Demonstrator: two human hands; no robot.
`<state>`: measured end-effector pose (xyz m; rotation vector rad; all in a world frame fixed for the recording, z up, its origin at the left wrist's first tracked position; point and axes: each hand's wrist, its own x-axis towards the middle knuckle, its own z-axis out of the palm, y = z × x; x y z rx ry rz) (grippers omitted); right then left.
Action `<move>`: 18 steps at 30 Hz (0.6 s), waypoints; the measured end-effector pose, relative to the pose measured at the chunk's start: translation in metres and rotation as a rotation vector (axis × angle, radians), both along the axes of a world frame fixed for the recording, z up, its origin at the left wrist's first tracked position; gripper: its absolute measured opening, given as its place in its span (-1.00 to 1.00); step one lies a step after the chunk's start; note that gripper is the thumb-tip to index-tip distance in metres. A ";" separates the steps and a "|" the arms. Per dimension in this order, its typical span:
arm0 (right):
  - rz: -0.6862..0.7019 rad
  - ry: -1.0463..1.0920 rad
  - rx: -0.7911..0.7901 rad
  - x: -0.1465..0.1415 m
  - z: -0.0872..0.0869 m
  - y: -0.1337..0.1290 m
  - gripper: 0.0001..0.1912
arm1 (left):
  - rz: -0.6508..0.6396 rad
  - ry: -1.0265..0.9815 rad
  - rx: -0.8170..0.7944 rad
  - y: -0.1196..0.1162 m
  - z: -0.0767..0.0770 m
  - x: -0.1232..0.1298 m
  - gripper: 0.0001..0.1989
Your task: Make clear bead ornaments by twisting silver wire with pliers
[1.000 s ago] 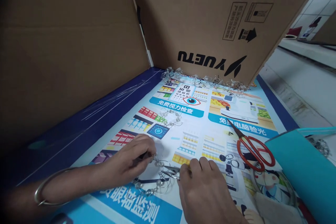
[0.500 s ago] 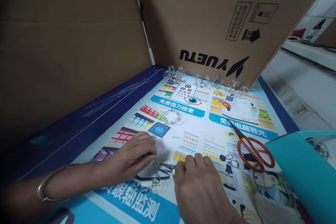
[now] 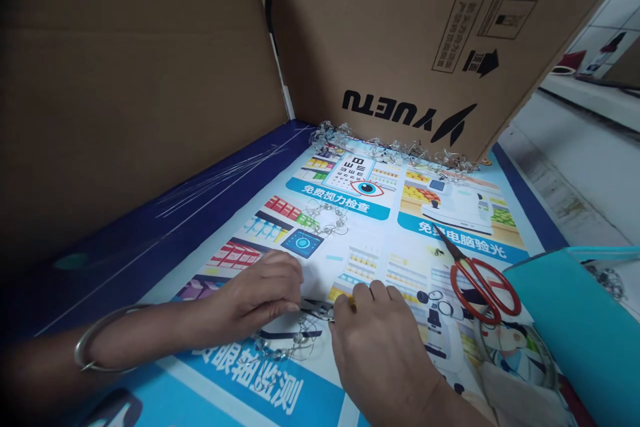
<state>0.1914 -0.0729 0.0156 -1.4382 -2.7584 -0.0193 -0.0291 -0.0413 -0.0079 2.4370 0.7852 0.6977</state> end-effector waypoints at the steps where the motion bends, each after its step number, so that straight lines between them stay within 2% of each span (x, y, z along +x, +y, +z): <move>1: 0.002 0.000 0.003 0.000 -0.001 0.000 -0.90 | -0.001 0.002 0.002 0.000 -0.001 0.000 -0.87; 9: 0.012 -0.004 0.024 0.002 -0.002 -0.002 -0.89 | -0.031 0.032 -0.011 0.001 0.001 0.001 -0.87; 15: 0.014 0.024 0.034 0.009 0.003 -0.002 -0.90 | -0.072 0.031 -0.071 0.003 0.002 0.000 -0.90; 18: 0.035 0.075 0.034 0.012 0.007 -0.005 -0.91 | -0.036 0.028 -0.063 0.003 -0.001 -0.002 -0.88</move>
